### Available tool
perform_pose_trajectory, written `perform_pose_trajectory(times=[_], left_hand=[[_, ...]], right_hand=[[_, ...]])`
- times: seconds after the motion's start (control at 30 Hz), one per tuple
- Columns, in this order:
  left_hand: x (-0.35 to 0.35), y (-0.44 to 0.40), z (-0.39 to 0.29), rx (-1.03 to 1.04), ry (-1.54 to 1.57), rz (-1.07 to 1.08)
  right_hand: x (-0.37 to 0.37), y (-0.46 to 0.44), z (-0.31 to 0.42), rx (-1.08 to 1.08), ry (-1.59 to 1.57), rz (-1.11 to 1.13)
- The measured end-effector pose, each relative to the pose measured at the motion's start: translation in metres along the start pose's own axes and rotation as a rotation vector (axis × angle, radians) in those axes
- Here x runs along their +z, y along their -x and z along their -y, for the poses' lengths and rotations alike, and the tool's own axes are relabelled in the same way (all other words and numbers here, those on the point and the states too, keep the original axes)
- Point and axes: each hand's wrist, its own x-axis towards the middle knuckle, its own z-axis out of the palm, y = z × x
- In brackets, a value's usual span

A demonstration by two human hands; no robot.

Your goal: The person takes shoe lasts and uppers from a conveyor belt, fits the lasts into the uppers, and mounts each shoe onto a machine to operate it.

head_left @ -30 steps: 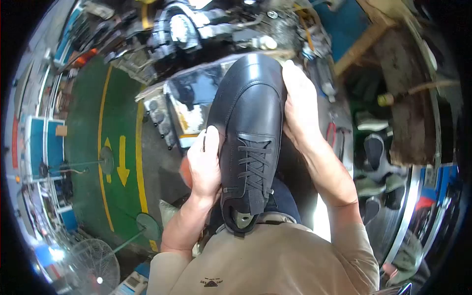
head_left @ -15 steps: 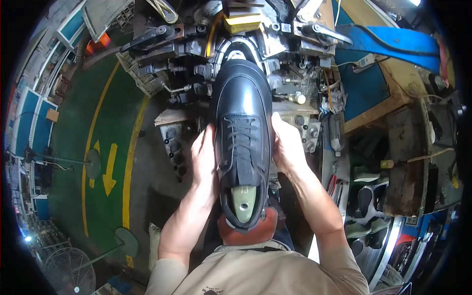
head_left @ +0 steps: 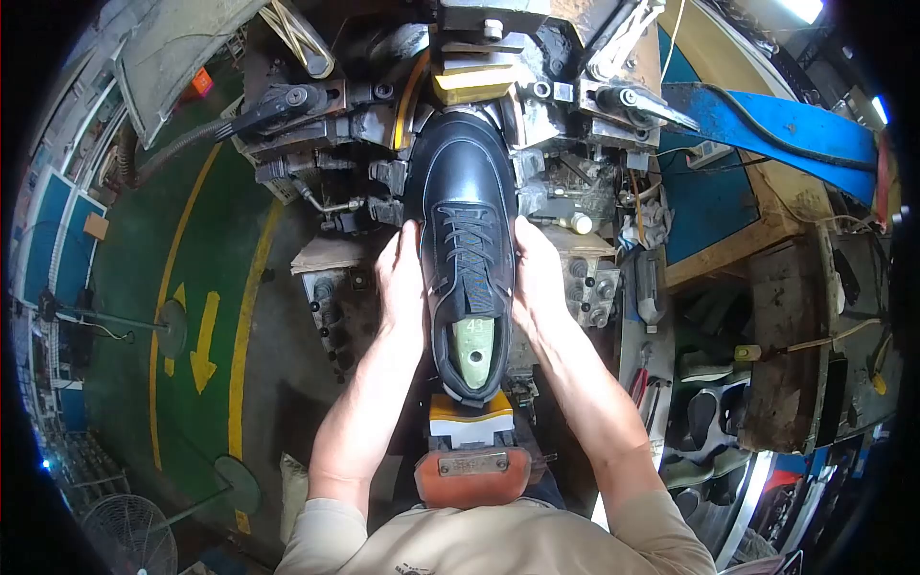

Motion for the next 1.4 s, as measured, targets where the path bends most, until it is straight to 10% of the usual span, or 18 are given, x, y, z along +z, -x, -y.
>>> perform_pose_trajectory(times=[1.4], left_hand=[[-0.002, -0.005, 0.004, -0.199, 0.293, -0.063]], right_hand=[[0.001, -0.006, -0.011, -0.050, 0.032, -0.067]])
